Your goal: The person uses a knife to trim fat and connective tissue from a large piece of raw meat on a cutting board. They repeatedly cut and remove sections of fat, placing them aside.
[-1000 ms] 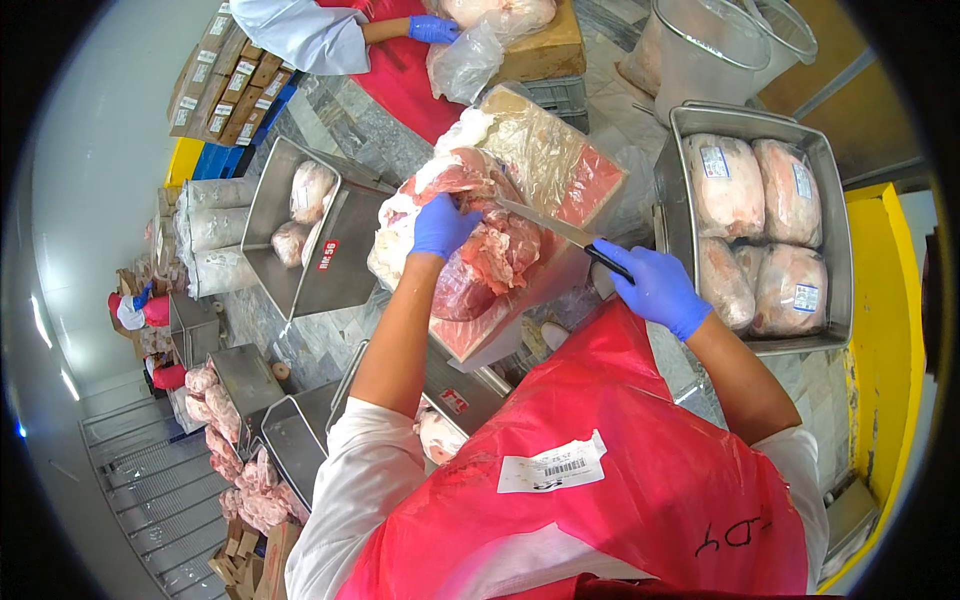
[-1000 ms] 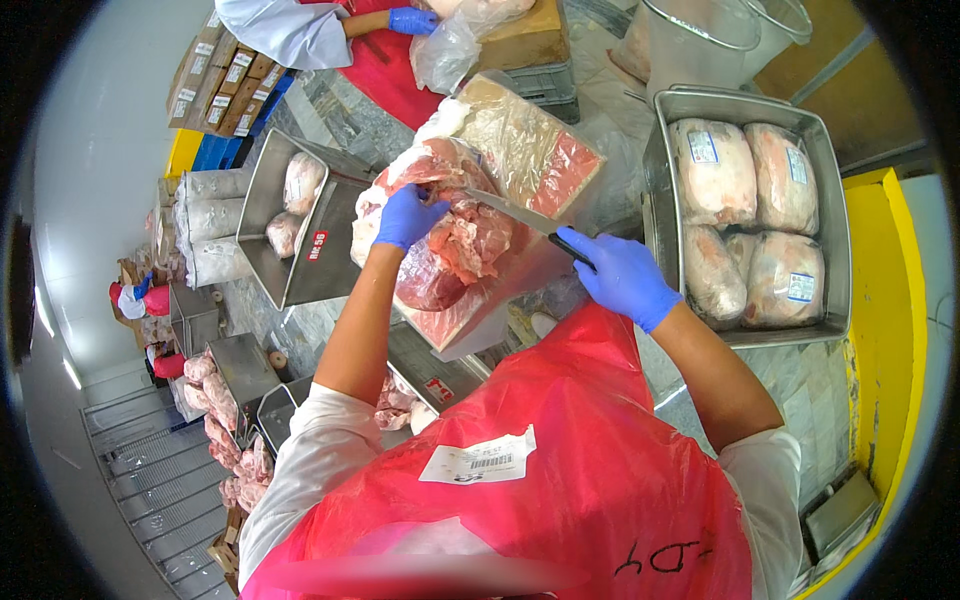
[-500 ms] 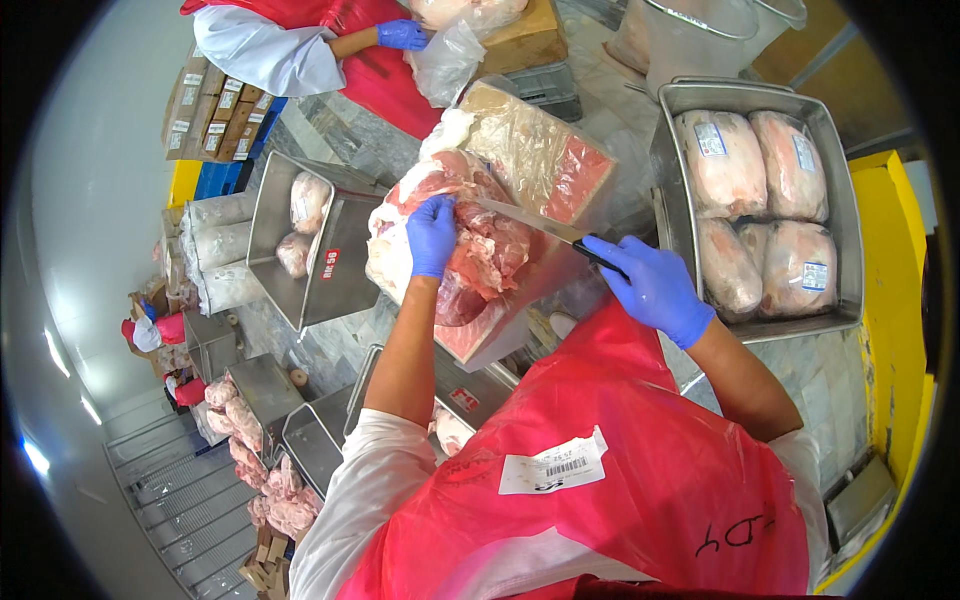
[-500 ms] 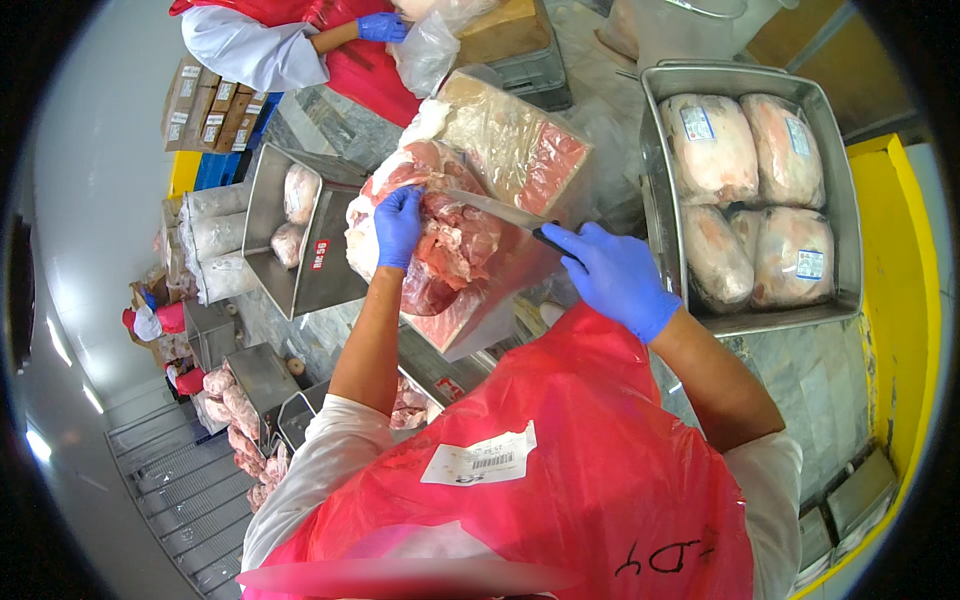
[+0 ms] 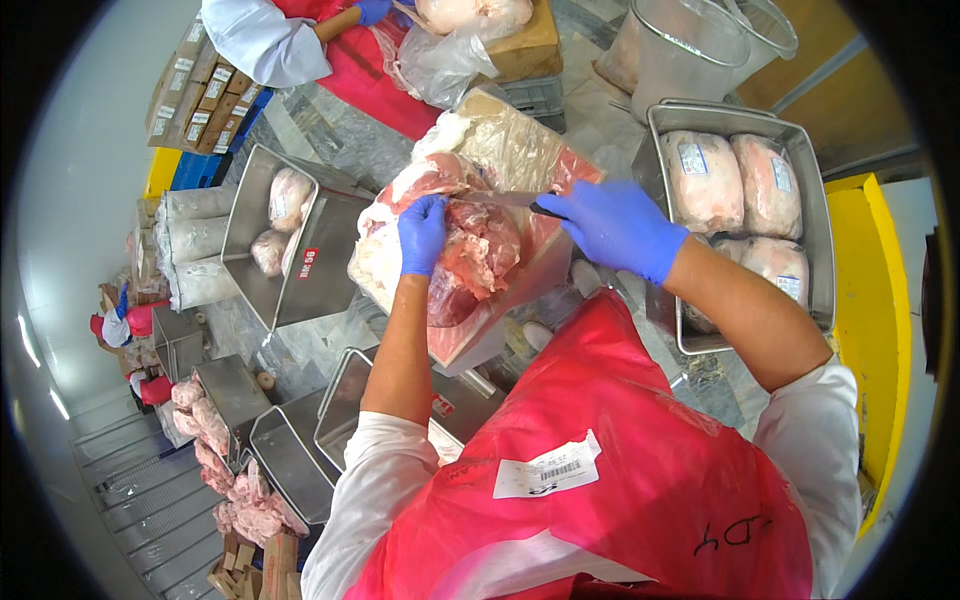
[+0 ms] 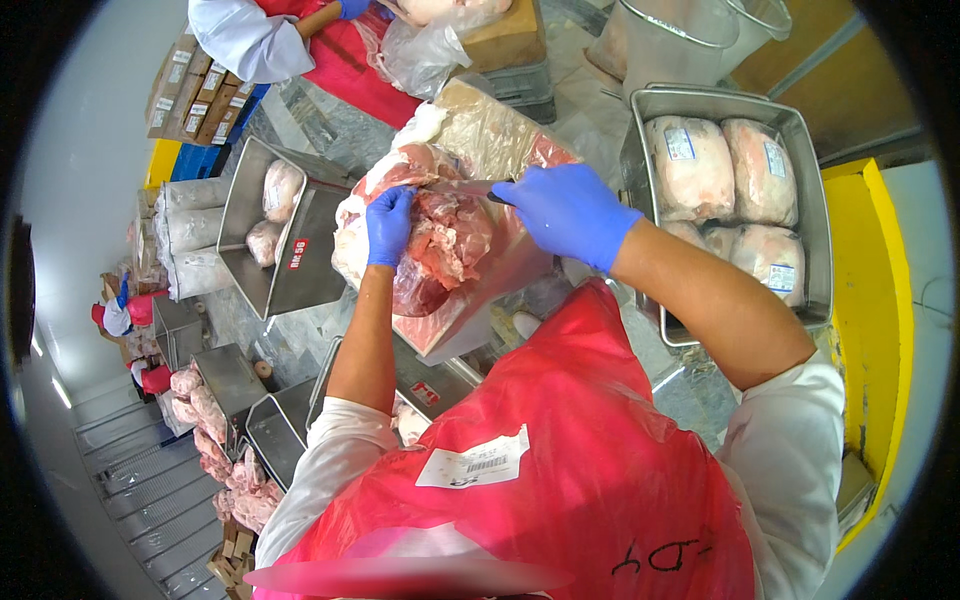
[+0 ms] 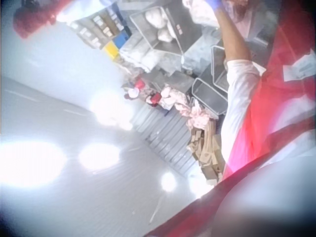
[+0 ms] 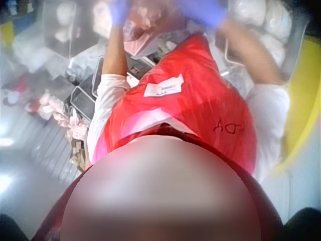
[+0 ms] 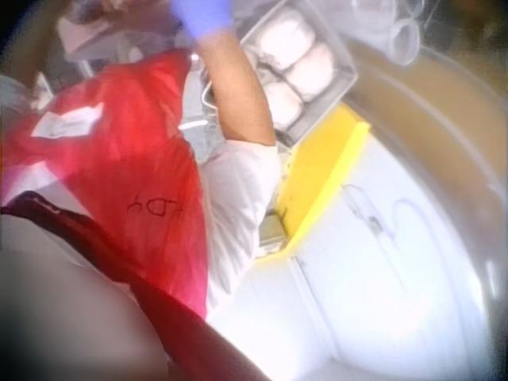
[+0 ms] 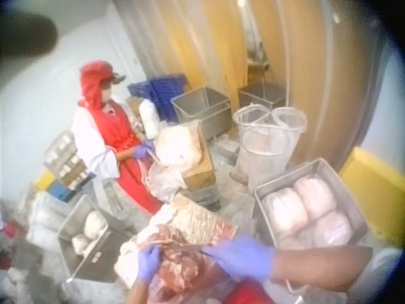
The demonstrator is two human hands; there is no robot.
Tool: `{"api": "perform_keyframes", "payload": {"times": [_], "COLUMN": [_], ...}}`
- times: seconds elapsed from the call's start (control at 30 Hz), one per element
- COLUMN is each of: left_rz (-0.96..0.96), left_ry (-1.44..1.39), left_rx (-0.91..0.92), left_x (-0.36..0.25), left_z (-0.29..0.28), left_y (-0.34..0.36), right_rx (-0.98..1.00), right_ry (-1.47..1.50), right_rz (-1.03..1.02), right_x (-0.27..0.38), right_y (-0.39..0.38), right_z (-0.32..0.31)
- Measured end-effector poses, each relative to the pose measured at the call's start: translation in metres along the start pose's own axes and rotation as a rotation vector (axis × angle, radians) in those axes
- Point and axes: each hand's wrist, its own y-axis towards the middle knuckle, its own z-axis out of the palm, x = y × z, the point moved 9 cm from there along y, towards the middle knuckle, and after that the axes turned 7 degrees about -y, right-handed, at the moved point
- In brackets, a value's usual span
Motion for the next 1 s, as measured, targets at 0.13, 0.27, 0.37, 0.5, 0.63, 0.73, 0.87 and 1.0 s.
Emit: {"api": "perform_keyframes", "payload": {"times": [0.13, 0.27, 0.37, 0.5, 0.63, 0.73, 0.87, 1.0], "left_rz": [0.035, 0.288, 0.310, 0.351, 0.167, 0.117, 0.186, 0.116], "left_ry": [0.196, 0.698, 0.605, 0.734, 0.679, 0.604, 0.520, 0.453], "left_rx": [0.039, -0.066, -0.138, -0.302, -0.267, -0.197, -0.227, -0.256], "left_x": [-0.009, -0.046, -0.050, -0.036, 0.000, 0.007, 0.015, 0.020], "left_z": [-0.005, -0.017, -0.033, -0.055, -0.060, -0.058, -0.067, -0.072], "left_y": [0.000, -0.004, 0.006, 0.026, 0.038, 0.042, 0.039, 0.037], "right_rx": [0.144, 0.240, 0.350, 0.443, 0.524, 0.652, 0.685, 0.469], "right_ry": [-0.057, -0.200, -0.259, -0.286, -0.403, -0.437, -0.470, -0.298], "right_rz": [-0.091, -0.191, -0.191, -0.204, -0.321, -0.363, -0.313, -0.349], "right_x": [0.015, 0.037, 0.052, 0.074, 0.118, 0.127, 0.126, 0.068], "right_y": [0.038, 0.079, 0.108, 0.141, 0.170, 0.193, 0.212, 0.155], "right_z": [-0.016, -0.026, -0.036, -0.047, -0.062, -0.045, -0.035, -0.012]}}
